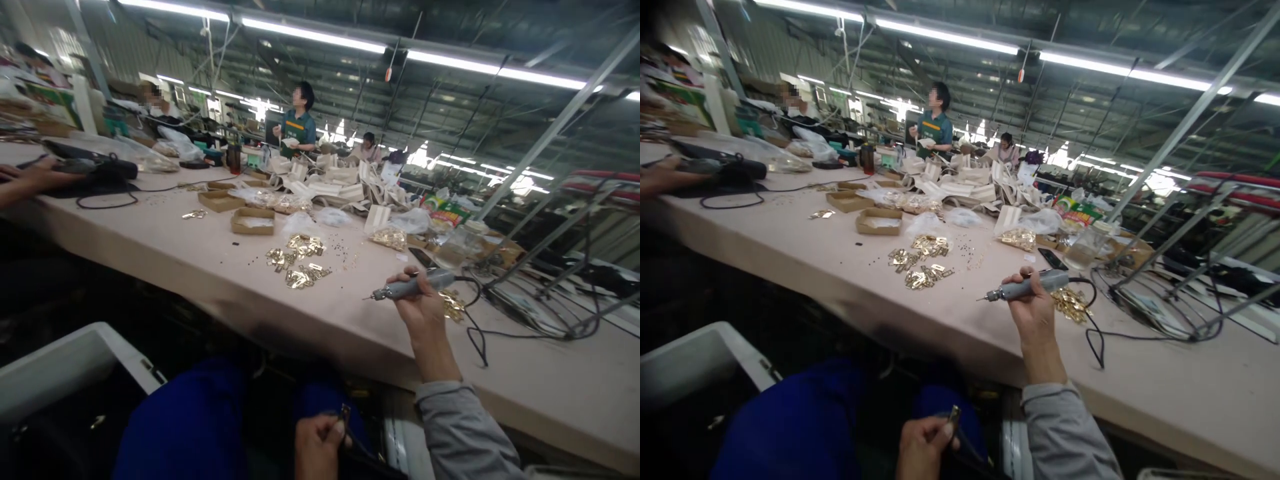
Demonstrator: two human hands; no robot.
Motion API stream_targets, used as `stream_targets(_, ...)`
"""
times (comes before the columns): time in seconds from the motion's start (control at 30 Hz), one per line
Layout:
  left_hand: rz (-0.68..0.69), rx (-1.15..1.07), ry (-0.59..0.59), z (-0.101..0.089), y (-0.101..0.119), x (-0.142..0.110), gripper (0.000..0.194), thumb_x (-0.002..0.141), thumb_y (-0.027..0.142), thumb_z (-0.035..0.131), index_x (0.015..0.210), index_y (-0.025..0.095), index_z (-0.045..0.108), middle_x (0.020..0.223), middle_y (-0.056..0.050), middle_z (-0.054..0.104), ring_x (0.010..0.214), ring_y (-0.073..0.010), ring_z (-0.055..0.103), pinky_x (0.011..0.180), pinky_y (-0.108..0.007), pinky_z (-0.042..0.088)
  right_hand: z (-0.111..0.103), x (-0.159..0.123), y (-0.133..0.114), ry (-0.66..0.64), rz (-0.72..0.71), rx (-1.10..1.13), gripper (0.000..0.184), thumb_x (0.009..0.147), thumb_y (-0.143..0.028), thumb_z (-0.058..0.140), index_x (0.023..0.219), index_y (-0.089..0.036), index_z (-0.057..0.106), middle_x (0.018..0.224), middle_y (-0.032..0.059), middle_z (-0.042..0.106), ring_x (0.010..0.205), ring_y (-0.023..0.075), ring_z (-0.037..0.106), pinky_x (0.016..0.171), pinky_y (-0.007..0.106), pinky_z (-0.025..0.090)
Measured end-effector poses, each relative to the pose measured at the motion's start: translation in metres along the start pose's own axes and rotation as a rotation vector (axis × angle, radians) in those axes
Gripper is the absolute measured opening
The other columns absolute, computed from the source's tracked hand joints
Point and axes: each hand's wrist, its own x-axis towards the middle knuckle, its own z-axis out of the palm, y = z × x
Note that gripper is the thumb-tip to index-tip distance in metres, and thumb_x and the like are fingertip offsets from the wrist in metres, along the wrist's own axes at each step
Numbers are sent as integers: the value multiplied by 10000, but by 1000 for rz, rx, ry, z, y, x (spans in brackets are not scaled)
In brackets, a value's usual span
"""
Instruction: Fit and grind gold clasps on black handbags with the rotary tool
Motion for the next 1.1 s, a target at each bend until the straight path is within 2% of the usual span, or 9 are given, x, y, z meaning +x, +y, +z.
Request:
stream_targets(0.07, -22, 0, 35, 0, 2, -5, 336, 808, 367, 601, 607, 166, 781, 644, -72, 757, 659, -217, 654, 673, -316, 440, -2, -41, -5, -34, -4, -40, 220, 871, -175, 749, 1044, -196, 614, 1007, -24, 615, 797, 98, 591, 850, 366, 553)
stream_targets(0.2, -51, 11, 90, 1, 6, -19, 310, 795, 339, 622, 610, 151, 785, 604, -69, 733, 620, -190, 608, 632, -301, 395, -11, -111, -4, -33, -6, -151, 237, 876, -214, 746, 1090, -221, 645, 1024, -14, 604, 808, 103, 575, 866, 359, 538)
stream_targets(0.37, -98, -28, 92, -1, 10, -31, 273, 780, 327, 655, 622, 152, 794, 570, -54, 711, 547, -157, 553, 562, -280, 356, -30, -157, 14, 2, 60, -199, 270, 806, -158, 732, 1056, -211, 645, 957, -16, 564, 780, 113, 544, 841, 367, 524)
stream_targets(0.5, -102, -42, 107, -2, 15, -35, 255, 764, 281, 653, 579, 155, 775, 514, -33, 661, 506, -138, 512, 538, -276, 326, -45, -170, 28, 11, 143, -178, 283, 753, -133, 709, 1007, -218, 615, 883, -26, 525, 729, 111, 504, 784, 342, 500)
stream_targets(0.63, -94, -67, 117, -3, 20, -35, 250, 760, 255, 649, 565, 154, 768, 532, -47, 687, 535, -153, 560, 561, -277, 366, -51, -175, 36, 15, 186, -185, 278, 730, -130, 700, 977, -214, 606, 846, -29, 496, 704, 108, 477, 770, 331, 483)
stream_targets(1.1, -94, -75, 128, 1, 10, -29, 236, 771, 237, 649, 596, 156, 785, 596, -59, 739, 580, -170, 615, 604, -281, 420, -63, -173, 44, -18, 196, -263, 262, 730, -142, 682, 980, -205, 636, 835, -11, 507, 707, 116, 466, 760, 331, 484)
